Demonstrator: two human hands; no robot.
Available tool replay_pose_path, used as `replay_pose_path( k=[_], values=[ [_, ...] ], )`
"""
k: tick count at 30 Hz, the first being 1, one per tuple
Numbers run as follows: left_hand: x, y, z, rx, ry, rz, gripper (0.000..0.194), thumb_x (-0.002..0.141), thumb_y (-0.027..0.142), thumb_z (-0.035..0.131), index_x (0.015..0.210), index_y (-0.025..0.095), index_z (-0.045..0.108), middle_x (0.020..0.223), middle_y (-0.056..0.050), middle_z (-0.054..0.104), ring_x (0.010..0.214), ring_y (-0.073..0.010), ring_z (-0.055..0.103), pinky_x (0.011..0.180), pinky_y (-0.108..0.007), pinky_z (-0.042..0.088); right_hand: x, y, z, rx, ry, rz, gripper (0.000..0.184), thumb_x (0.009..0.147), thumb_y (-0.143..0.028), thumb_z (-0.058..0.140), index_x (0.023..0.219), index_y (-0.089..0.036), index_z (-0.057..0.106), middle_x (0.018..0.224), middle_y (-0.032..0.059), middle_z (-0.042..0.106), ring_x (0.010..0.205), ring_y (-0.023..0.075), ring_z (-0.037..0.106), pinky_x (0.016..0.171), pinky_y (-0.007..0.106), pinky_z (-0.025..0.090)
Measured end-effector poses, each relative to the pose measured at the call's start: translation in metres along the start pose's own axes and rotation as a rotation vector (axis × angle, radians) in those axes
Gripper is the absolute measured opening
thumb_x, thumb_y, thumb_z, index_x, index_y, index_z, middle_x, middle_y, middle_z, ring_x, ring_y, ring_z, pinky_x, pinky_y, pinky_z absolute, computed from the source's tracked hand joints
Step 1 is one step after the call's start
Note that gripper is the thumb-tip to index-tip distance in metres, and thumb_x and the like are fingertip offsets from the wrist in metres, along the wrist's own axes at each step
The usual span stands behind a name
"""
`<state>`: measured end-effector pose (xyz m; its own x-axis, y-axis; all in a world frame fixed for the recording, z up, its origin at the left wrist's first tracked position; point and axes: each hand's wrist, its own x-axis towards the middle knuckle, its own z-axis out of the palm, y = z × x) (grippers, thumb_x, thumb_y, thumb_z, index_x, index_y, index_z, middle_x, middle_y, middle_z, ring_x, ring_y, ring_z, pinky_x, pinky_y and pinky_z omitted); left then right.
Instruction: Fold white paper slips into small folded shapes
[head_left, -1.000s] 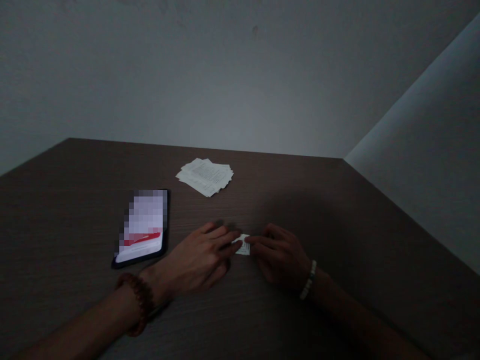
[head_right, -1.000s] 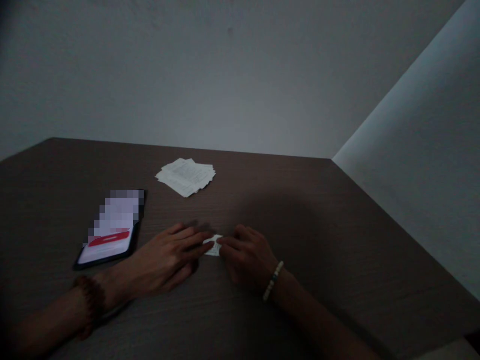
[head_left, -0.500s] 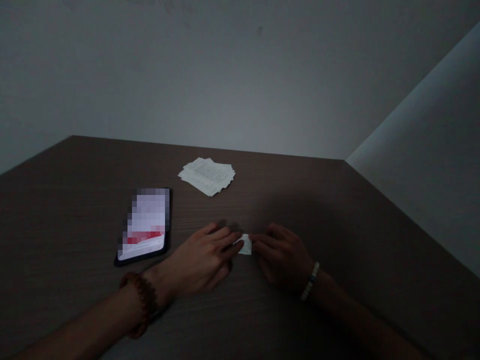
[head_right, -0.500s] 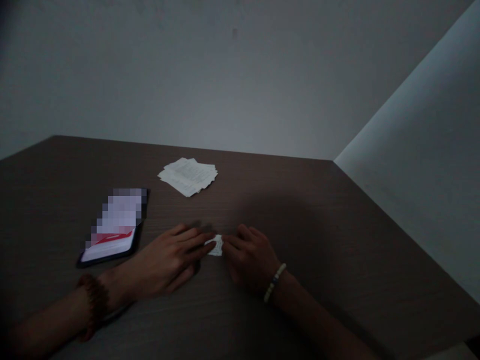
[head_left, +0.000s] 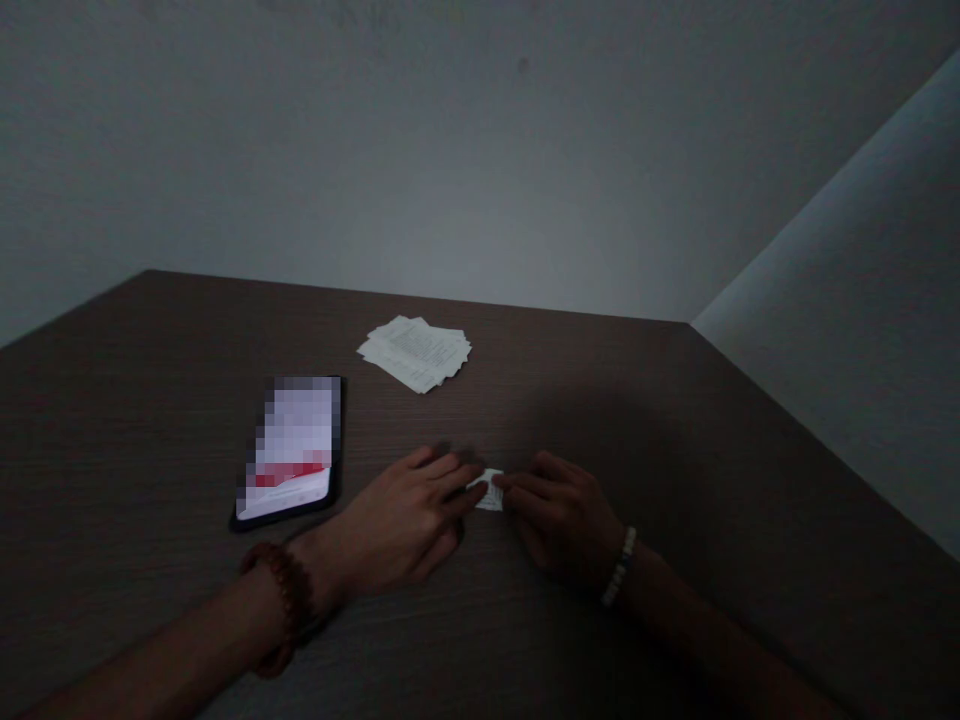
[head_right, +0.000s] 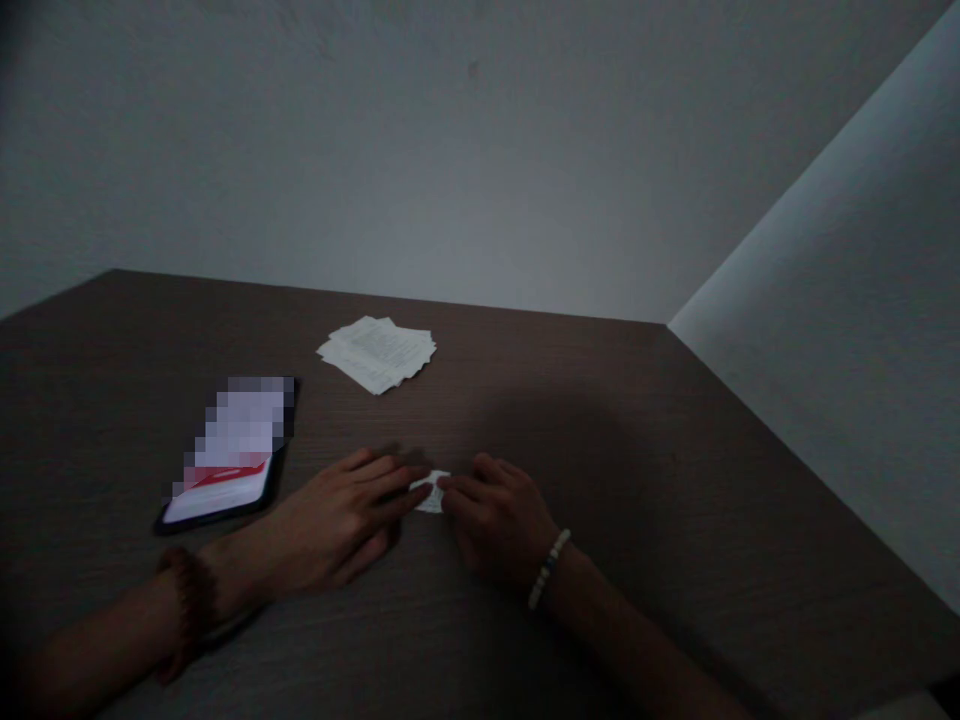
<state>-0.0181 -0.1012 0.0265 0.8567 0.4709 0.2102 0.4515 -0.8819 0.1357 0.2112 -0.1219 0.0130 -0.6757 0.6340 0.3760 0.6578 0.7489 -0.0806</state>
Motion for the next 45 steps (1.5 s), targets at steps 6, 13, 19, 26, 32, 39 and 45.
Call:
replay_pose_path(
  k=[6,13,19,26,32,39,45],
  values=[
    [0.001,0.0,0.0,-0.005,-0.008,-0.006,0.045,0.082,0.015,0.046,0.127,0.017,0.05,0.126,-0.007,0.055,0.108,-0.0253,0.051,0.095,-0.042,0.035,-0.001,-0.002,0.001,0.004,0.008,0.044,0.008,0.082,-0.014,0.054,0.084,-0.018,0.061,0.103,0.005,0.068,0.077,0.0197,0.045,0.069,0.035,0.044],
    [0.0,0.0,0.001,-0.01,-0.022,0.0,0.047,0.081,0.015,0.046,0.128,0.016,0.049,0.126,-0.008,0.055,0.106,-0.0255,0.051,0.094,-0.042,0.035,0.001,-0.003,-0.002,0.001,-0.036,0.047,0.012,0.081,-0.013,0.055,0.089,-0.017,0.061,0.095,0.0062,0.067,0.079,0.0204,0.046,0.071,0.035,0.044],
    [0.001,0.002,-0.001,0.004,-0.033,-0.006,0.047,0.083,0.016,0.045,0.13,0.015,0.047,0.127,-0.009,0.054,0.111,-0.026,0.049,0.1,-0.043,0.031,0.003,-0.003,-0.003,0.015,-0.064,0.032,0.011,0.079,-0.011,0.055,0.087,-0.017,0.059,0.091,0.0062,0.066,0.08,0.0199,0.046,0.072,0.034,0.043],
    [0.001,0.0,0.0,-0.039,-0.039,-0.007,0.049,0.081,0.014,0.045,0.13,0.017,0.047,0.126,-0.009,0.055,0.111,-0.0264,0.05,0.1,-0.045,0.033,0.001,-0.002,0.0,0.047,-0.073,0.05,0.015,0.082,-0.011,0.053,0.093,-0.016,0.061,0.093,0.0065,0.066,0.08,0.02,0.045,0.072,0.034,0.043],
    [-0.003,-0.003,0.002,-0.089,0.051,0.011,0.042,0.08,0.014,0.047,0.122,0.018,0.054,0.126,-0.007,0.057,0.113,-0.0259,0.051,0.099,-0.044,0.036,0.0,-0.001,0.001,0.063,-0.09,0.047,0.033,0.084,-0.011,0.051,0.116,-0.016,0.057,0.105,0.0073,0.063,0.085,0.0208,0.046,0.078,0.035,0.044],
    [-0.003,-0.009,0.001,-0.141,0.066,0.059,0.033,0.08,0.017,0.05,0.11,0.018,0.063,0.125,-0.008,0.059,0.119,-0.0275,0.048,0.098,-0.045,0.038,0.002,-0.003,-0.003,0.014,-0.154,0.058,0.031,0.088,-0.015,0.049,0.117,-0.017,0.057,0.107,0.0073,0.062,0.089,0.0208,0.047,0.08,0.035,0.044],
    [-0.003,-0.009,-0.003,-0.188,0.056,0.039,0.033,0.076,0.015,0.052,0.106,0.02,0.065,0.128,-0.006,0.058,0.122,-0.0278,0.047,0.098,-0.047,0.038,-0.001,-0.005,-0.003,-0.026,-0.135,0.054,0.03,0.089,-0.016,0.049,0.119,-0.017,0.056,0.105,0.0081,0.063,0.091,0.0202,0.048,0.08,0.034,0.044]
  ],
)
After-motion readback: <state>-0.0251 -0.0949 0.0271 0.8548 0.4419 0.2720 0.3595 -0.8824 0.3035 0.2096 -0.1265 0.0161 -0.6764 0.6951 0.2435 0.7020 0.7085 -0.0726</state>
